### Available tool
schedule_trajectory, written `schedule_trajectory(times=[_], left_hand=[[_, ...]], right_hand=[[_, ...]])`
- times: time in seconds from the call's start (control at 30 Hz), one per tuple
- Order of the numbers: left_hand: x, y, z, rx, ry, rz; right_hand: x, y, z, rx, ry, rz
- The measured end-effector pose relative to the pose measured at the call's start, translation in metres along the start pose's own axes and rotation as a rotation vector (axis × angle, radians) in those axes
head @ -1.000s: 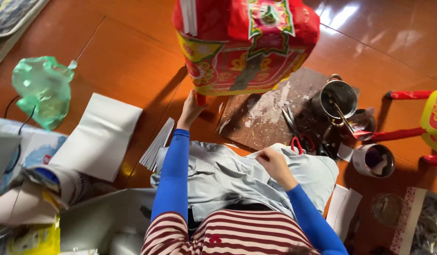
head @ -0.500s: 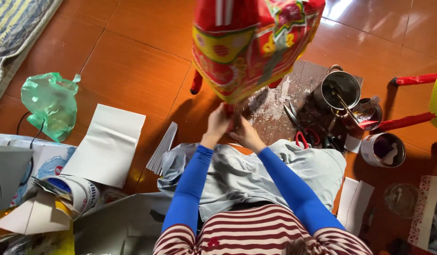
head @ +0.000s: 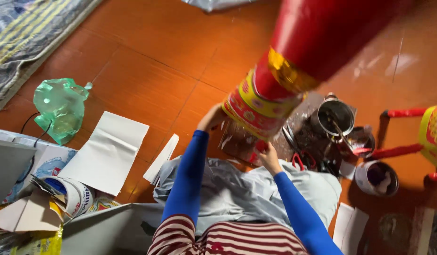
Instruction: Assembling and decorating a traditional paper horse ornament using glue and paper strips.
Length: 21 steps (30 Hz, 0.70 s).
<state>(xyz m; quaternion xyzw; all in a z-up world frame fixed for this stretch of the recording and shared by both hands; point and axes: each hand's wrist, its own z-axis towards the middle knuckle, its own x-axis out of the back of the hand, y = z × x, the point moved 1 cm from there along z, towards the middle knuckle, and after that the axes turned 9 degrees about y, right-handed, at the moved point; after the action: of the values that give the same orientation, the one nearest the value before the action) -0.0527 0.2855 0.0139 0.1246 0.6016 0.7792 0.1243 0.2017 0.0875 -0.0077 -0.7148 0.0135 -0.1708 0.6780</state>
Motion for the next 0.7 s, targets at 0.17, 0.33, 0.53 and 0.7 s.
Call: schedule_trajectory(times=[0.17, 0.33, 0.53, 0.7], left_hand=[[-0.020, 0.032, -0.034, -0.012, 0.134, 0.247], [-0.072, 0.063, -0.087, -0.091, 0.437, 0.330], [-0.138, 0.084, -0.109, 0.253, 0.566, 0.281], [-0.197, -0.020, -0.097, -0.040, -0.098, 0.220]], right_hand=[[0.059, 0.001, 0.031, 0.036, -0.058, -0.187], [0.074, 0.001, 0.079, 0.175, -0.025, -0.296], [0.048, 0.040, 0.092, 0.315, -0.022, -0.218], [0.018, 0.079, 0.053, 0.069, -0.129, 0.035]])
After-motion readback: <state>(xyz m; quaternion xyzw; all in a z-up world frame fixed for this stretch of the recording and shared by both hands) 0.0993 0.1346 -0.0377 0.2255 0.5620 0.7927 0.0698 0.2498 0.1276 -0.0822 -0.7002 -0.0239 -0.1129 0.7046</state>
